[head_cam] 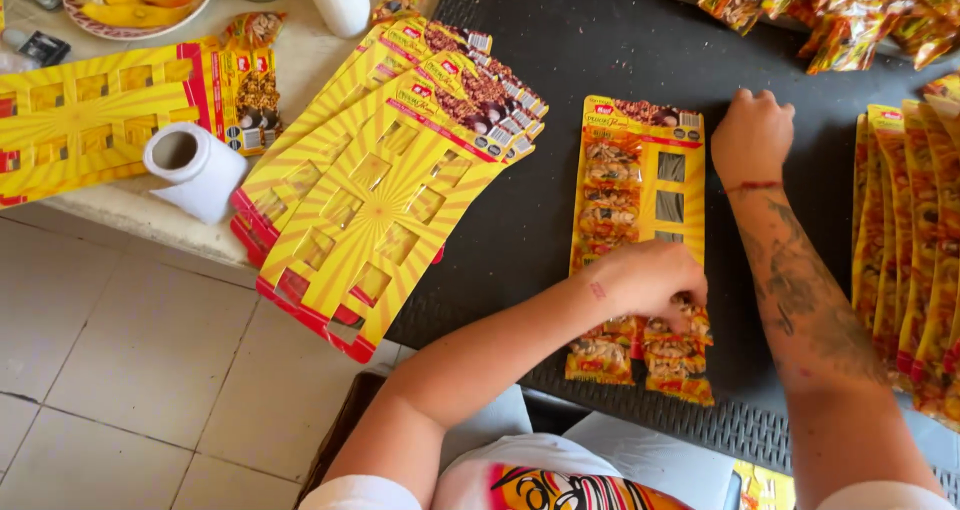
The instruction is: The person places small snack packets into the slots of yellow cardboard display trays. They repeatedly pick packets from a tray and insert them into the display, then move completed trays aside and continue with new ones.
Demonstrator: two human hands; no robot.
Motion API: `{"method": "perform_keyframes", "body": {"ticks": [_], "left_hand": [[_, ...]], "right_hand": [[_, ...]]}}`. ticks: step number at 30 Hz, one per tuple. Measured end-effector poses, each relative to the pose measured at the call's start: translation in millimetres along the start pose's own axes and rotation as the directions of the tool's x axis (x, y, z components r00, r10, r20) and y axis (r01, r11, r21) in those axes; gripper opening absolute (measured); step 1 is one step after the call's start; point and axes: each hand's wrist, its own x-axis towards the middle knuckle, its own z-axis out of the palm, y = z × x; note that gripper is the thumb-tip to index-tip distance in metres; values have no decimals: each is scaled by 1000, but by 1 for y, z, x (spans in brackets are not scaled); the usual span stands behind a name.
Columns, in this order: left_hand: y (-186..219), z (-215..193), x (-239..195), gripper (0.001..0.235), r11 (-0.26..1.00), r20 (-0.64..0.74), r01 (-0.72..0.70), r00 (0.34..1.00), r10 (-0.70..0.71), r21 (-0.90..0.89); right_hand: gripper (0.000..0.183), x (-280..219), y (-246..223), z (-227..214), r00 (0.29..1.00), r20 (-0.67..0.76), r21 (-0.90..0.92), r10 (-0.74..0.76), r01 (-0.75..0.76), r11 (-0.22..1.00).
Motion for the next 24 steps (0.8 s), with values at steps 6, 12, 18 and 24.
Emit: {"method": "perform_keyframes", "body": {"ticks": [6,12,18,24], "left_hand": [[-2,-15,-5,37,997,-448,-69,892,48,-30],[-27,-12,5,129,796,-746,-390,657,-112,-463],[-34,-20,0,61,737,-614,-343,779,-122,-582],[-54,-19,9,43,744,-588,-307,797,-140,-593]], "right_hand": [[24,-69,9,-121,990,54,679,134,-135,722],[38,-107,-39,-242,974,213,974,83,-218,64],[22,-125,-26,-195,940,168,986,296,-166,-33],[16,-125,-8,-159,866,300,944,401,-207,-258]]}}
